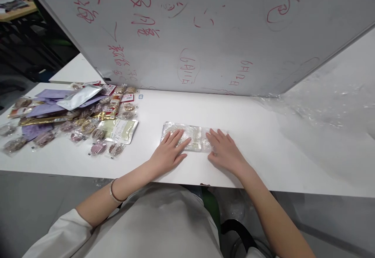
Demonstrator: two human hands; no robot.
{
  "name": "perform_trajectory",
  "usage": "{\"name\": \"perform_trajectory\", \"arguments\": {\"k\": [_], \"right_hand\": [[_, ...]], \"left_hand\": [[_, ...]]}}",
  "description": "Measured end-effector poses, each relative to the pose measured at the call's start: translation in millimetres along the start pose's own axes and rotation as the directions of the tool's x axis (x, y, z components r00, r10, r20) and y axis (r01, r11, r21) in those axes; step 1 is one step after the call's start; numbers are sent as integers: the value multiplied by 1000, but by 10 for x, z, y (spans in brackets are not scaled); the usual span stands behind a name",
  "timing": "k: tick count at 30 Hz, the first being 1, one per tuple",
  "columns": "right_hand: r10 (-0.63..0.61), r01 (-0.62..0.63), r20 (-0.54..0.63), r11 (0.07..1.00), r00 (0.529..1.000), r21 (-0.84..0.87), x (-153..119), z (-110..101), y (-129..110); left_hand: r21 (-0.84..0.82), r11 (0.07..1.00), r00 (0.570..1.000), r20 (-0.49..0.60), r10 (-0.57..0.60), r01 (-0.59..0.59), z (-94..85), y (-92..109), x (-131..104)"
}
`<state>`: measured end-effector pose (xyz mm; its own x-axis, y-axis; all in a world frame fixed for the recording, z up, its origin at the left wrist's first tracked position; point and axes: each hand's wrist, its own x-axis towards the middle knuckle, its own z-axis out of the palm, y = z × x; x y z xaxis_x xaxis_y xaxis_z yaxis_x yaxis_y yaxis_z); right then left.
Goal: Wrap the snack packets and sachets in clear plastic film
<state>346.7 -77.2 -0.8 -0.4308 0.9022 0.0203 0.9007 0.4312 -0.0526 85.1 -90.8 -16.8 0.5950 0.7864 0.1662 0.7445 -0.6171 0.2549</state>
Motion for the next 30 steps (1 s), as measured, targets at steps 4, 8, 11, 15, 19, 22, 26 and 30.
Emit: {"name": "perform_trajectory", "arguments": {"k": [4, 8, 11, 15, 19, 22, 26, 30], "right_hand": [[217, -228, -100, 966, 971, -122, 14, -9, -15], [473, -479, -252, 877, 844, 40, 245, -129, -136], [676, -469, -259, 690, 690, 552, 416, -210, -188], [661, -197, 213, -100, 720, 975, 518, -239, -239], [455, -24, 139, -248, 879, 968, 441, -88, -410], [129, 25, -50, 192, 990, 981, 368, 92, -558], [-222, 234, -95, 770, 970, 593, 380, 170, -613], [-261, 261, -32, 931, 965, 254, 466, 78, -565]], "left_hand": [[62, 998, 1000, -22, -15, 16, -20, 39, 6], [81, 996, 999, -30, -37, 39, -11, 56, 44], [86, 995, 998, -41, -45, 48, 1, 49, 54], [91, 995, 997, -63, -40, 46, 29, 34, 43], [80, 996, 996, -83, -26, 32, 47, 31, 39], [51, 998, 996, -89, -22, 27, 40, 25, 52], [-61, 998, 995, -102, 13, -19, -8, -28, 66], [-119, 986, 974, -212, 86, -113, -114, -139, 25]]}}
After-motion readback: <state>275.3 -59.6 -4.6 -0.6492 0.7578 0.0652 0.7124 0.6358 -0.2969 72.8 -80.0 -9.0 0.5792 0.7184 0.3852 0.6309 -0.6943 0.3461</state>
